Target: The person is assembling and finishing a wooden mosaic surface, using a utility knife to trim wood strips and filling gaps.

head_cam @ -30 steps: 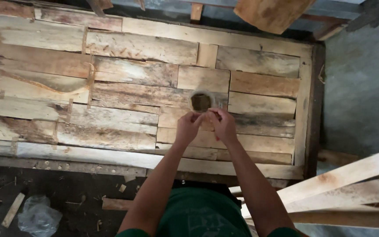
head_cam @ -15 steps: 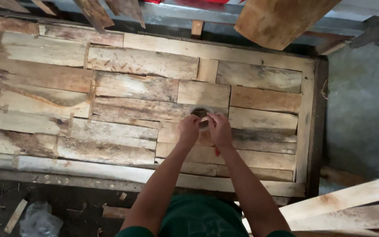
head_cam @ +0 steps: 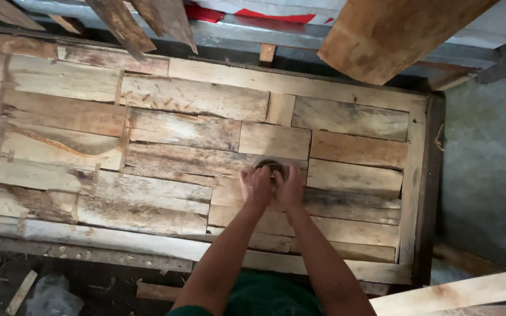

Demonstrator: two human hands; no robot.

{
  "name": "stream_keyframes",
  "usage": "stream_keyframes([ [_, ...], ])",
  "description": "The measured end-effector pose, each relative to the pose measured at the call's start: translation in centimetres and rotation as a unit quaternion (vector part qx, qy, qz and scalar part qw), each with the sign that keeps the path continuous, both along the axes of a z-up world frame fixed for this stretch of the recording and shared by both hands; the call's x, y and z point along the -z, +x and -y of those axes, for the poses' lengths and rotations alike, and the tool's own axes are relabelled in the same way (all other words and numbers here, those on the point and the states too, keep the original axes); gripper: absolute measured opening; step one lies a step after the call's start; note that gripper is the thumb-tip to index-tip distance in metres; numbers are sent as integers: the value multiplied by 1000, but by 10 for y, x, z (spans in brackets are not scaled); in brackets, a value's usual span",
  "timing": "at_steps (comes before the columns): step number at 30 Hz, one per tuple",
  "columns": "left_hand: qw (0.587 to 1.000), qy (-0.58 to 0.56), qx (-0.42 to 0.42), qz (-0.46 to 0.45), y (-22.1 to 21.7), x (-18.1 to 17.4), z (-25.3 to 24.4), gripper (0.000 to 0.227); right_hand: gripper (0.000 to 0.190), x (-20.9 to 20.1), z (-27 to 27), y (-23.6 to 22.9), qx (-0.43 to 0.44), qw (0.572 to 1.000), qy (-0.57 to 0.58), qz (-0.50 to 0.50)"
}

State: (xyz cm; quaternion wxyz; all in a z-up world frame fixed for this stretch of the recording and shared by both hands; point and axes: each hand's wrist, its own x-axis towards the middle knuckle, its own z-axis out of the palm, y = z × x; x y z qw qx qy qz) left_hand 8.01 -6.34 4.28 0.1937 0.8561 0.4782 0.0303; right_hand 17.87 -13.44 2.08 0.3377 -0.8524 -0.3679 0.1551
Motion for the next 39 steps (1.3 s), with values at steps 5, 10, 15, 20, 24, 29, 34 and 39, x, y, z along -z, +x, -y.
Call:
stream_keyframes([
  [5,1000,-4,-8,-18,0,19,-1,5,45,-3,1,2,4,998,16,-63],
  [10,999,-28,-10,-42,2,10,-8,8,45,4,5,1,-20,991,88,-101],
  [15,996,-7,-41,79,-1,-7,-8,23,44,18,14,3,-13,985,111,-131],
  [20,938,-143,-92,302,-7,-17,-22,28,51,-2,12,12,-20,973,137,-185],
  [24,877,-289,-129,362,-11,-31,-30,28,58,-30,11,13,-44,975,112,-186],
  [29,890,-301,-110,323,-16,-12,-36,23,59,-34,12,18,-68,978,79,-182],
  [34,908,-282,-115,288,-24,-16,-35,20,58,-46,15,24,-82,969,46,-227],
  [39,860,-285,-272,323,-18,-38,-31,21,54,-13,30,31,-71,957,67,-274],
])
